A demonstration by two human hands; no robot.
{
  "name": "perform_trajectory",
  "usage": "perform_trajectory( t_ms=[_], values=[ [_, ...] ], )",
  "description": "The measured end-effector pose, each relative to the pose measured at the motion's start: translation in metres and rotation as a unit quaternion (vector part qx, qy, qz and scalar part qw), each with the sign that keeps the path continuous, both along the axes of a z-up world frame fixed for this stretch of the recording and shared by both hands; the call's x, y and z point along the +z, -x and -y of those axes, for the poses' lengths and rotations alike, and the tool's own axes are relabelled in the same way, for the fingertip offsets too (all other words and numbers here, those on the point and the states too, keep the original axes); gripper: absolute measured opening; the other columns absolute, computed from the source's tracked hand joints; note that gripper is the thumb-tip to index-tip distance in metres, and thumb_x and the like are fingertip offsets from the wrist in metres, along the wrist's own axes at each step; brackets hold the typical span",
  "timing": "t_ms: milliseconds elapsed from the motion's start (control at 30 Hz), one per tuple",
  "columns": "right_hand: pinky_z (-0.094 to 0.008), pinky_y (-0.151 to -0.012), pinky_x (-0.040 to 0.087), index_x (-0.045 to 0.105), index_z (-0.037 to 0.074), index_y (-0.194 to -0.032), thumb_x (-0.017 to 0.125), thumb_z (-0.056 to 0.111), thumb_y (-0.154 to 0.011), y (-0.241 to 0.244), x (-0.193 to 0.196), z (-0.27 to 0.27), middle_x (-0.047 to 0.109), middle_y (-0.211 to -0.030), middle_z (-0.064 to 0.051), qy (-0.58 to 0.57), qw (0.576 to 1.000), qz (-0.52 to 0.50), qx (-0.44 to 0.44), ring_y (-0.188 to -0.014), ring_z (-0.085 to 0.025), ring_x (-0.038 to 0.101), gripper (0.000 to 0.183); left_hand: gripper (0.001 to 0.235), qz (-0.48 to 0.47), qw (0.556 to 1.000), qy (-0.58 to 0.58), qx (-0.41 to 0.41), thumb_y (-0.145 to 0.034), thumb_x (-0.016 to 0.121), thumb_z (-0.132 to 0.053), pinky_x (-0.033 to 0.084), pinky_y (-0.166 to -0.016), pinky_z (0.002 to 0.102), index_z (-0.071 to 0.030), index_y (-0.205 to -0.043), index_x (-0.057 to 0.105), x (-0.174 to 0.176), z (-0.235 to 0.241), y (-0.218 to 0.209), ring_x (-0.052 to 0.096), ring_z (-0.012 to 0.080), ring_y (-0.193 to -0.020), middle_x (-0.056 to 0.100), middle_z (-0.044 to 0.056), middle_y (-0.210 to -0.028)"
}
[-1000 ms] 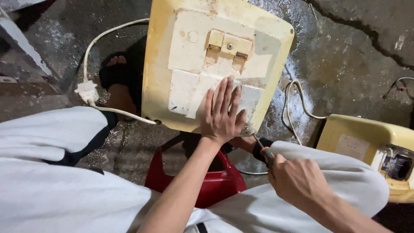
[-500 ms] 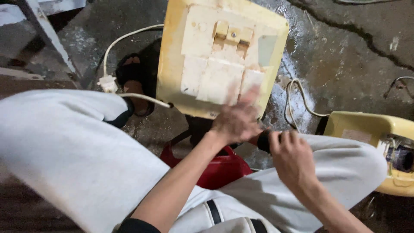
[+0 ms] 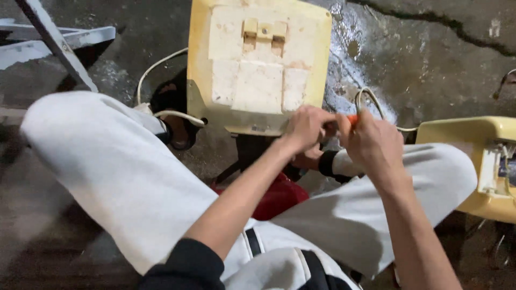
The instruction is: The person uses a screwdriver to remove screws from the bottom of a yellow plastic appliance casing. They work on the object while sitting on the floor, occasionally using their foot to hold the casing steady.
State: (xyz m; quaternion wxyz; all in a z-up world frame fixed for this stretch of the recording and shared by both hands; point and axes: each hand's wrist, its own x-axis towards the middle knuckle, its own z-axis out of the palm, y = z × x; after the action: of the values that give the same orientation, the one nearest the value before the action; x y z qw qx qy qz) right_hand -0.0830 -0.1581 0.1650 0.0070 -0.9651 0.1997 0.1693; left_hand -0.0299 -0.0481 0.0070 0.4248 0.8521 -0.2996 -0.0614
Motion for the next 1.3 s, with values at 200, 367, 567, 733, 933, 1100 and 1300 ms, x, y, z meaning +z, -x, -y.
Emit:
perform_trajectory(
  t_ms=[200, 367, 567, 733, 933, 1100, 1300],
  values=[
    [-0.048, -0.067, 0.062, 0.054, 0.015, -0.112, 0.065, 0.027, -0.097, 0.020, -0.002, -0.006, 0.062, -0.090, -0.010, 0.010, 0.949, 0.066, 0.309, -0.108, -0.034, 0.061, 0.022, 0.018, -0.164, 0.960, 0.096, -0.205, -0.078, 0.084, -0.015, 0.053, -0.094, 0.047, -0.020, -0.088, 0.070, 0.006, -0.027, -0.033, 0.071, 0.0226, -0.096, 0.071, -0.003, -0.080],
    [-0.052, -0.069, 0.058, 0.058, 0.015, -0.110, 0.060, 0.042, -0.098, 0.021, 0.009, -0.011, 0.067, -0.083, -0.011, 0.026, 0.959, 0.092, 0.269, -0.094, -0.037, 0.069, 0.030, 0.022, -0.084, 0.988, -0.003, -0.130, -0.079, 0.076, -0.021, 0.055, -0.084, 0.040, -0.030, -0.064, 0.064, 0.040, -0.037, -0.020, 0.075, 0.0213, -0.079, 0.070, -0.012, -0.067],
    [-0.052, -0.061, 0.056, 0.058, 0.005, -0.115, 0.050, 0.033, -0.107, 0.010, 0.016, -0.011, 0.068, -0.075, -0.018, -0.018, 0.972, 0.043, 0.229, -0.074, -0.041, 0.072, 0.030, 0.015, 0.079, 0.996, 0.013, -0.043, -0.071, 0.068, -0.021, 0.053, -0.067, 0.047, -0.026, -0.062, 0.058, 0.013, -0.025, -0.019, 0.067, 0.0324, -0.068, 0.059, -0.002, -0.059],
    [-0.050, -0.062, 0.057, 0.051, 0.004, -0.130, 0.053, 0.020, -0.105, 0.000, 0.022, 0.007, 0.066, -0.076, -0.018, -0.040, 0.953, -0.015, 0.298, -0.076, -0.039, 0.071, 0.030, 0.007, -0.053, 0.988, 0.088, -0.119, -0.081, 0.062, -0.009, 0.053, -0.082, 0.057, -0.012, -0.088, 0.062, 0.071, -0.043, 0.000, 0.067, 0.0431, -0.104, 0.074, 0.013, -0.096],
    [-0.063, -0.070, 0.054, 0.046, 0.005, -0.116, 0.047, 0.020, -0.093, 0.004, 0.012, 0.020, 0.070, -0.078, -0.030, -0.124, 0.930, 0.023, 0.346, -0.083, -0.053, 0.070, 0.027, 0.009, 0.062, 0.981, 0.122, -0.138, -0.083, 0.069, -0.015, 0.051, -0.083, 0.056, -0.013, -0.081, 0.060, 0.025, -0.026, -0.014, 0.069, 0.0434, -0.095, 0.072, 0.015, -0.084],
    [-0.057, -0.065, 0.055, 0.056, 0.015, -0.097, 0.053, 0.055, -0.097, 0.004, -0.035, 0.023, 0.065, -0.069, -0.017, -0.033, 0.955, 0.193, 0.221, -0.075, -0.045, 0.072, 0.040, 0.020, 0.185, 0.979, 0.080, -0.004, -0.077, 0.079, -0.029, 0.040, -0.106, 0.038, -0.025, -0.068, 0.061, -0.017, -0.018, -0.005, 0.073, 0.0137, -0.100, 0.072, -0.010, -0.080],
    [-0.035, -0.065, 0.059, 0.055, 0.013, -0.091, 0.072, 0.025, -0.091, 0.004, -0.038, 0.020, 0.059, -0.062, -0.007, -0.067, 0.874, 0.341, 0.340, -0.075, -0.028, 0.067, 0.021, 0.012, 0.145, 0.985, 0.085, 0.033, -0.087, 0.068, -0.025, 0.039, -0.107, 0.038, -0.027, -0.076, 0.063, -0.032, -0.016, -0.001, 0.069, 0.0078, -0.114, 0.074, -0.013, -0.085]
  ],
)
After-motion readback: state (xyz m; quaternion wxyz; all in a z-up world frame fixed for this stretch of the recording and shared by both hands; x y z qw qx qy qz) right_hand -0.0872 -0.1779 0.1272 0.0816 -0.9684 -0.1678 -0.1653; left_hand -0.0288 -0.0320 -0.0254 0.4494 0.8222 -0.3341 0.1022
